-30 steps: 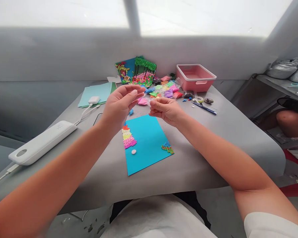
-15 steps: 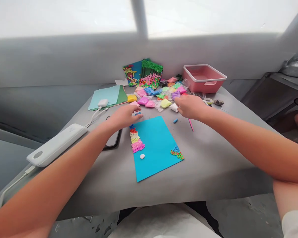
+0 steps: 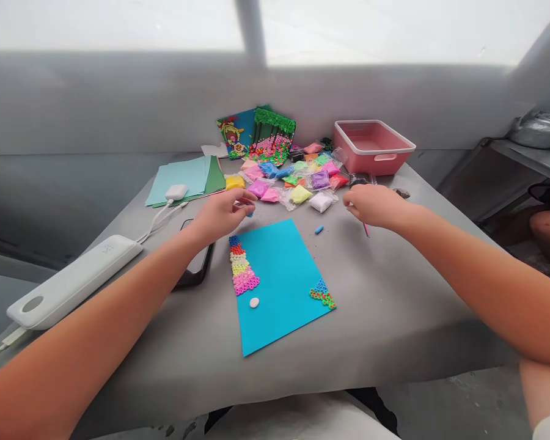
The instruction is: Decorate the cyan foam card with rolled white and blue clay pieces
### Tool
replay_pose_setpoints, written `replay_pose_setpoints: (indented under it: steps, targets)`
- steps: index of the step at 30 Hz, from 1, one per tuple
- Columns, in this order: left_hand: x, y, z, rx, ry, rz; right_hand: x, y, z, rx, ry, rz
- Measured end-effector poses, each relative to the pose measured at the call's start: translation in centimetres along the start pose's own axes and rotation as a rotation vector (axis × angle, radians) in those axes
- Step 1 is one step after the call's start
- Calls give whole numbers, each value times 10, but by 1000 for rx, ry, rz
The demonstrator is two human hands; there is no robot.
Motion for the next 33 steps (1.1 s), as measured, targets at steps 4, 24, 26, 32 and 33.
replay_pose_setpoints:
  steps: [4, 24, 26, 32, 33]
  targets:
    - [-5, -12, -10, 71, -275, 1, -3, -3, 31, 257, 213, 67]
    - [-23, 7, -2, -133, 107, 107, 6, 3, 104, 434, 928, 4]
    - [-24, 7, 0, -138, 140, 119, 0, 0, 106, 450, 955, 7]
    - [-10, -11, -15, -128, 68, 69, -8, -12, 100, 424, 1005, -70]
    - [-8, -15, -21, -113, 30, 66, -5, -15, 99, 420, 1003, -111]
Point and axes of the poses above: each hand's wrist, its own y-axis towards the middle knuckle, its own x-axis out of the back of the hand, z = x × y, the point moved 7 cm from there along y, towards the middle knuckle, and after that the axes turned 11 degrees about -x, right-handed, at the moved point
